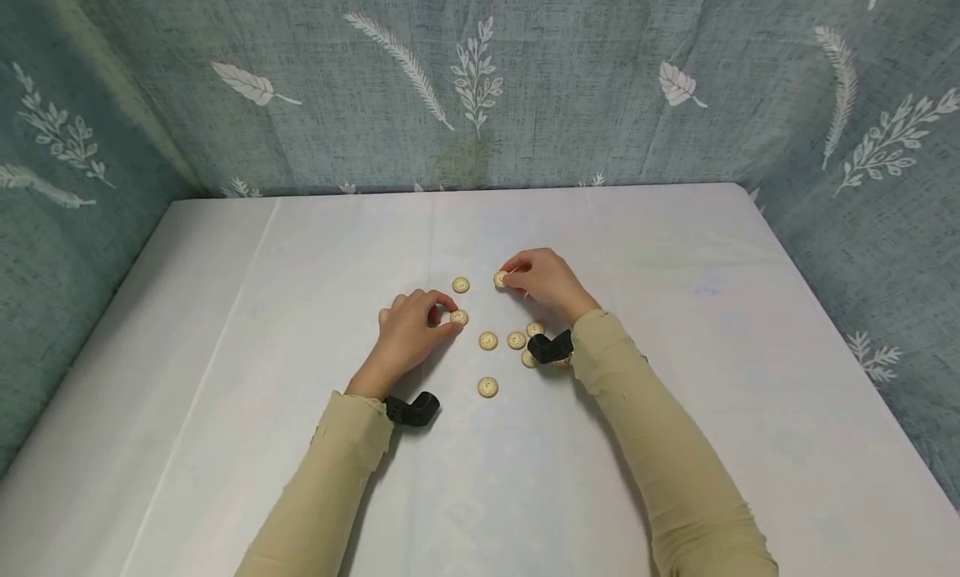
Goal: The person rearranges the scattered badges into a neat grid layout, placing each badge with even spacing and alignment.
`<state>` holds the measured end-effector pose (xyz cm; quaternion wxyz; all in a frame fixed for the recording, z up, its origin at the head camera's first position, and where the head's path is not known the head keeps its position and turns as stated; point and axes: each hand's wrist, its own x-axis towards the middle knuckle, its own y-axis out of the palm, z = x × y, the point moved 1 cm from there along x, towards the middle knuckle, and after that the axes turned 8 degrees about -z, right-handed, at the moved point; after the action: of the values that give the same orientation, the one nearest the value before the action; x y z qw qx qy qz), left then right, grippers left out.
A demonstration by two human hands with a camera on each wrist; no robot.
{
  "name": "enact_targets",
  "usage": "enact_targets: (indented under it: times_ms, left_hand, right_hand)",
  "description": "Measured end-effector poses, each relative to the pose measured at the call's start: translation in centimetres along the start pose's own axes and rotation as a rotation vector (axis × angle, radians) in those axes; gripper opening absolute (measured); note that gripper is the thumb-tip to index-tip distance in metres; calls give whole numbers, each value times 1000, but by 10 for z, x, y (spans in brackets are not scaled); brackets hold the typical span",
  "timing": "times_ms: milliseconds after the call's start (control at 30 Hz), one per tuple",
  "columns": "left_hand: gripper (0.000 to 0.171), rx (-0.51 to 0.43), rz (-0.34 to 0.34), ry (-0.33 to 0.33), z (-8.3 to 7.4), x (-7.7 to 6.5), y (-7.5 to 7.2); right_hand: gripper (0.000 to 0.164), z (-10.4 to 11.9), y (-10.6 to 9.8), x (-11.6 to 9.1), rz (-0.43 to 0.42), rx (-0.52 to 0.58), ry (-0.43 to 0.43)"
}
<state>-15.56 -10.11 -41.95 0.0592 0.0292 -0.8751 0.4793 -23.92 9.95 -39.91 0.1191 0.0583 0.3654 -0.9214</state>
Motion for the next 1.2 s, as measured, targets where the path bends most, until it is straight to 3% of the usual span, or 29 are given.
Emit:
enact_targets:
  times_ms: [400, 800, 1200]
  left_hand:
    - [23, 1, -6, 7, 1, 1, -1]
    - [23, -2, 5, -2, 0, 0, 1]
    - [22, -10, -13, 17, 0, -2, -2]
  right_hand:
    - [25, 5, 4, 16, 45, 9, 32]
    - [21, 21, 18, 35, -42, 46, 30]
    - [16, 44, 34, 46, -109, -10, -8]
